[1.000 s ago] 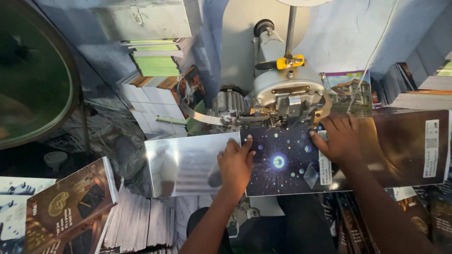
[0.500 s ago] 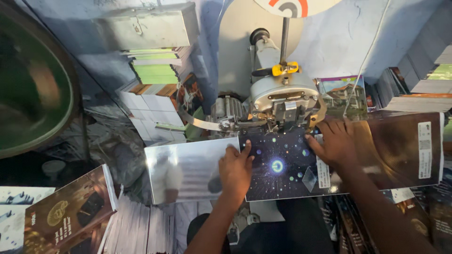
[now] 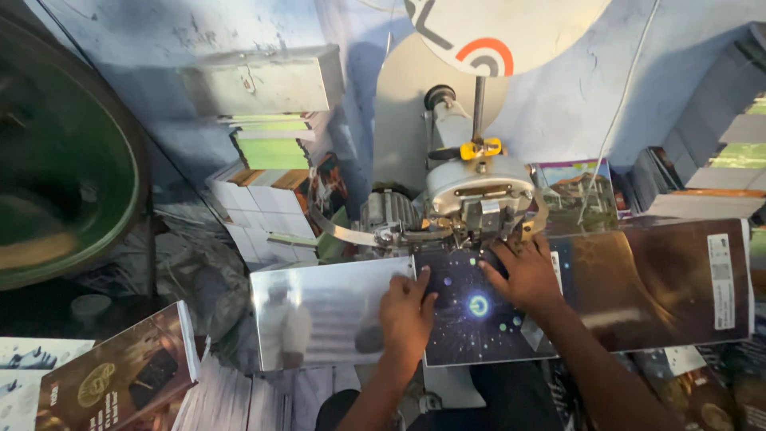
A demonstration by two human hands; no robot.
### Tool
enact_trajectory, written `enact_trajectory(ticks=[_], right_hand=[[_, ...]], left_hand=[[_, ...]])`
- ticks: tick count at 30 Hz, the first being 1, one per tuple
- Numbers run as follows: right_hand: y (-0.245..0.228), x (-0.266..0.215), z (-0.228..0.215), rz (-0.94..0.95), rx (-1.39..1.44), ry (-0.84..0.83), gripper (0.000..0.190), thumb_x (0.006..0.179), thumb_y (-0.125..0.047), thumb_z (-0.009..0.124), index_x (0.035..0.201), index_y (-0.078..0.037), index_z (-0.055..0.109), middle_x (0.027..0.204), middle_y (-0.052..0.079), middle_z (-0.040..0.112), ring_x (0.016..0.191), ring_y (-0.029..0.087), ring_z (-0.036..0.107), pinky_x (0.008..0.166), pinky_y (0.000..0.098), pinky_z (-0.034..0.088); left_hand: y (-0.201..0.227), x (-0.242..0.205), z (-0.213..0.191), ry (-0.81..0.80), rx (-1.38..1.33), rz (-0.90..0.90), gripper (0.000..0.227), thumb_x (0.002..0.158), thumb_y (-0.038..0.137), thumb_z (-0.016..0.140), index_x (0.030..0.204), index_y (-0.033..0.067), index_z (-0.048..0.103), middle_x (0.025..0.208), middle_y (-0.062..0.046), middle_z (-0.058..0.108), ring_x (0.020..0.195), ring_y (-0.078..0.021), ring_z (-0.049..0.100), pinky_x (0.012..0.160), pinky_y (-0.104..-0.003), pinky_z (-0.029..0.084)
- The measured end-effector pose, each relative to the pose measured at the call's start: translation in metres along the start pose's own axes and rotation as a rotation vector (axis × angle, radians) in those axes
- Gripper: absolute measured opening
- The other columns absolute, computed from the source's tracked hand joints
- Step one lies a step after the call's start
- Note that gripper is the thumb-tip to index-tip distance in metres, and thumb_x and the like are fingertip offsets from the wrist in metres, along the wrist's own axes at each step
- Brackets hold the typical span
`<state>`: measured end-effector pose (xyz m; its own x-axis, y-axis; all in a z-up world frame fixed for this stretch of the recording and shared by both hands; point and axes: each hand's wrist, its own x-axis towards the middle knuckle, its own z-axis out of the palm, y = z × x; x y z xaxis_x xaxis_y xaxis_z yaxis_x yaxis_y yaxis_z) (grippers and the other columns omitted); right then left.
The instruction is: The person repeatedly places book covers under a binding machine, operates the lever to stitch the spine, and stacks the finished covers. The person handles the covers one at a time, aligning them before each stitch.
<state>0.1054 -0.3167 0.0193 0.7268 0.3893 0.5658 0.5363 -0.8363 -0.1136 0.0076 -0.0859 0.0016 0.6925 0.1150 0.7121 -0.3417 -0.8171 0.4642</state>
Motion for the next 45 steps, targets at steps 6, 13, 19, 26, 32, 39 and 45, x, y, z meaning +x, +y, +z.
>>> enact_trajectory(ticks=[6, 13, 19, 26, 32, 39, 45], right_hand=[[0.014, -0.003, -0.006, -0.049, -0.001, 0.099, 0.052, 0.087, -0.046, 0.066, 0.123, -0.009, 0.071, 0.12, 0.015, 0.069, 0.119, 0.034, 0.058, 0.119, 0.0512, 0.029], [0.03, -0.005, -0.014, -0.007, -0.015, 0.054, 0.041, 0.083, -0.043, 0.072, 0.105, -0.008, 0.074, 0.106, 0.012, 0.068, 0.115, 0.03, 0.06, 0.123, 0.0498, 0.03], [0.049, -0.009, -0.016, -0.025, 0.051, 0.046, 0.038, 0.084, -0.041, 0.071, 0.104, -0.009, 0.074, 0.113, 0.012, 0.067, 0.118, 0.031, 0.059, 0.117, 0.0517, 0.029], [0.064, -0.014, -0.01, -0.024, 0.042, 0.101, 0.047, 0.084, -0.043, 0.07, 0.113, -0.006, 0.072, 0.12, 0.012, 0.067, 0.123, 0.029, 0.058, 0.122, 0.0526, 0.027], [0.07, -0.015, -0.012, -0.015, 0.056, 0.083, 0.048, 0.083, -0.042, 0.071, 0.116, -0.008, 0.071, 0.121, 0.011, 0.068, 0.123, 0.029, 0.059, 0.121, 0.0535, 0.027], [0.068, -0.015, -0.016, -0.05, 0.072, 0.107, 0.048, 0.084, -0.041, 0.072, 0.117, -0.007, 0.071, 0.121, 0.011, 0.068, 0.123, 0.029, 0.059, 0.119, 0.0522, 0.031], [0.074, -0.014, -0.028, -0.099, 0.098, 0.051, 0.048, 0.084, -0.041, 0.073, 0.118, -0.006, 0.071, 0.126, 0.015, 0.067, 0.125, 0.035, 0.057, 0.111, 0.0475, 0.036]], left_hand=[[0.007, -0.001, -0.005, -0.082, -0.001, -0.038, 0.048, 0.081, 0.019, 0.083, 0.128, 0.0183, 0.072, 0.099, -0.007, 0.062, 0.087, -0.0282, 0.061, 0.079, -0.044, 0.044], [0.021, 0.005, 0.006, -0.206, 0.147, -0.028, 0.048, 0.086, 0.03, 0.076, 0.133, 0.0221, 0.069, 0.1, -0.005, 0.066, 0.095, -0.0269, 0.061, 0.084, -0.05, 0.04], [0.03, 0.006, 0.017, -0.279, 0.219, -0.018, 0.049, 0.088, 0.033, 0.074, 0.135, 0.0241, 0.065, 0.105, -0.006, 0.07, 0.097, -0.028, 0.063, 0.088, -0.051, 0.039], [0.038, 0.011, 0.027, -0.458, 0.195, -0.122, 0.046, 0.094, 0.033, 0.069, 0.138, 0.0253, 0.06, 0.109, -0.003, 0.073, 0.102, -0.0255, 0.066, 0.093, -0.048, 0.039], [0.039, 0.011, 0.033, -0.386, 0.172, -0.072, 0.045, 0.091, 0.032, 0.07, 0.135, 0.0246, 0.061, 0.112, -0.004, 0.075, 0.108, -0.0266, 0.067, 0.094, -0.051, 0.036], [0.038, 0.008, 0.033, -0.42, 0.174, -0.077, 0.047, 0.093, 0.031, 0.069, 0.139, 0.0241, 0.059, 0.112, -0.004, 0.075, 0.104, -0.0276, 0.069, 0.095, -0.051, 0.036], [0.036, 0.003, 0.028, -0.28, 0.13, 0.051, 0.051, 0.09, 0.028, 0.072, 0.139, 0.018, 0.061, 0.107, -0.004, 0.075, 0.095, -0.0246, 0.067, 0.089, -0.049, 0.037]])
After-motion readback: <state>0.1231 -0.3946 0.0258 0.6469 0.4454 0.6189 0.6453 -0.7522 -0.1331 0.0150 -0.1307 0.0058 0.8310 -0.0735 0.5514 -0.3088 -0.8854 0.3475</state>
